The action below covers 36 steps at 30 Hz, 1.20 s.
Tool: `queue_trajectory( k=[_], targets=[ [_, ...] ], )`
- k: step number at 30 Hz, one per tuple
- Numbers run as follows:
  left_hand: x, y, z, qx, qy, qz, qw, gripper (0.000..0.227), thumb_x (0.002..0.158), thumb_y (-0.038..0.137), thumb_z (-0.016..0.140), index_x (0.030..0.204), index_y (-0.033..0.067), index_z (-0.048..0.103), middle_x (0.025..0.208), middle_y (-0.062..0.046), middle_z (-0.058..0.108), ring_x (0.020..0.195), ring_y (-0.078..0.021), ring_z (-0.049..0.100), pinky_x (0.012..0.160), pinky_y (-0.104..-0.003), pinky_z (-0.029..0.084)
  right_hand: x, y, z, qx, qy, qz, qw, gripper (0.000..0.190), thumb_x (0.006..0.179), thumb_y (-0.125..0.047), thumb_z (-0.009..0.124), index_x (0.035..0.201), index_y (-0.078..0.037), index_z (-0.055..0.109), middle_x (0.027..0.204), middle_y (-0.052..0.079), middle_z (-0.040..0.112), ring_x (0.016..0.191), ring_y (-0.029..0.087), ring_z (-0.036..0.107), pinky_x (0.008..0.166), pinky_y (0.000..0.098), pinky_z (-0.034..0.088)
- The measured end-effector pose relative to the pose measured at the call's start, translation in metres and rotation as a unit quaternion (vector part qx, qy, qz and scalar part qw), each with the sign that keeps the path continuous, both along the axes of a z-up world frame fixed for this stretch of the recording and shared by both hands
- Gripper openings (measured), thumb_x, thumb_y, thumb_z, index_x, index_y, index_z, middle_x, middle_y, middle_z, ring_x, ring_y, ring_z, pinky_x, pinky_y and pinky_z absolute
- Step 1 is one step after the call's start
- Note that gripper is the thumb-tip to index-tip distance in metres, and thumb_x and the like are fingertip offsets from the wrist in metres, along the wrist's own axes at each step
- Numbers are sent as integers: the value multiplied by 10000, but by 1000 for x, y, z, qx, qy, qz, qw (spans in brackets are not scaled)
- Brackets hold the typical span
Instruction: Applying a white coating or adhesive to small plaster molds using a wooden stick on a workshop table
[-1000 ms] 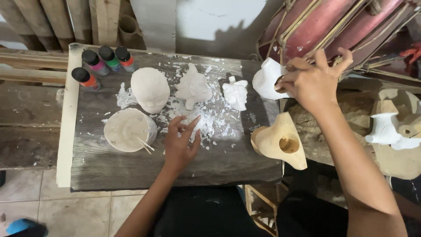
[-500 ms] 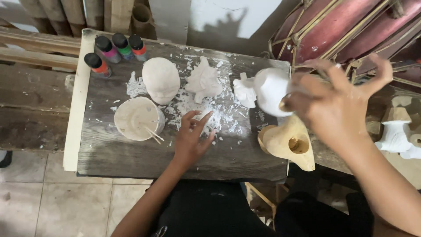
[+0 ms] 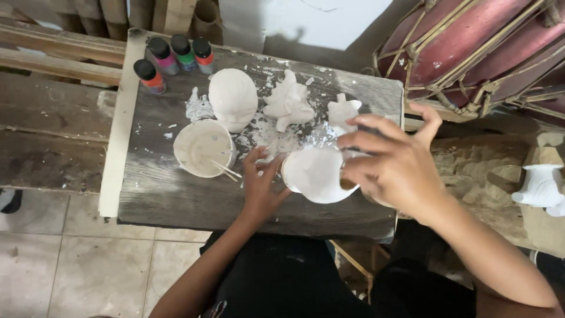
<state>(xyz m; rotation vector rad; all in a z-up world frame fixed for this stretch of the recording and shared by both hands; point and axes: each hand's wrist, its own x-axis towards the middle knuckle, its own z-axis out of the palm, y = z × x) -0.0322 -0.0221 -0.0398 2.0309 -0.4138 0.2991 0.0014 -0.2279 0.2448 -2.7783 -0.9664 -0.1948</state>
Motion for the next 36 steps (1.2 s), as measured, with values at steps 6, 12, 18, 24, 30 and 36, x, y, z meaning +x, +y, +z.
queue_trajectory(
  k=[6,12,18,24,30,36],
  targets=[
    [-32,20,27,46,-11,12,999,782,685,381,960,1318,46,649,1379,-279,409,1209,-430,524,1013,-524,471,14,-27,-54,-22,71,-72,995,78,764,-289,836,785,-311,765,1163,-88,745,1248,184,627,1004,605,249],
    [-37,33,30,70,-1,-29,997,700,786,395,902,1273,-33,638,1432,-281,374,1285,-467,413,1038,-534,369,19,-22,-72,-64,262,-152,951,135,867,-208,710,941,-273,803,1264,10,721,1282,258,602,1066,654,258],
    [-40,45,21,82,32,-48,995,691,798,397,873,1251,-56,613,1449,-278,385,1334,-468,393,1098,-566,267,29,-20,-84,-94,307,-169,932,301,911,-110,605,1006,-307,811,1447,74,566,1309,386,555,959,675,415],
    [-41,49,28,79,104,-47,990,690,853,466,823,1248,-69,639,1402,-256,427,1251,-462,442,1066,-533,308,47,-28,-120,-55,377,-187,905,412,917,-80,525,1057,-329,821,1264,89,601,1165,391,649,943,502,544],
    [-31,52,21,97,89,-54,990,679,870,505,794,1226,-51,634,1387,-231,457,1225,-466,436,1043,-550,303,40,-6,-100,-8,402,-225,888,362,875,-32,524,1060,-169,804,1206,199,642,1114,426,678,899,514,560],
    [-27,41,21,94,76,-63,991,667,865,577,744,1196,5,653,1342,-180,490,1160,-472,483,980,-549,374,35,-22,-137,-27,345,-249,905,293,916,-109,512,984,-114,798,1210,191,613,1112,425,667,903,485,564]
  ],
)
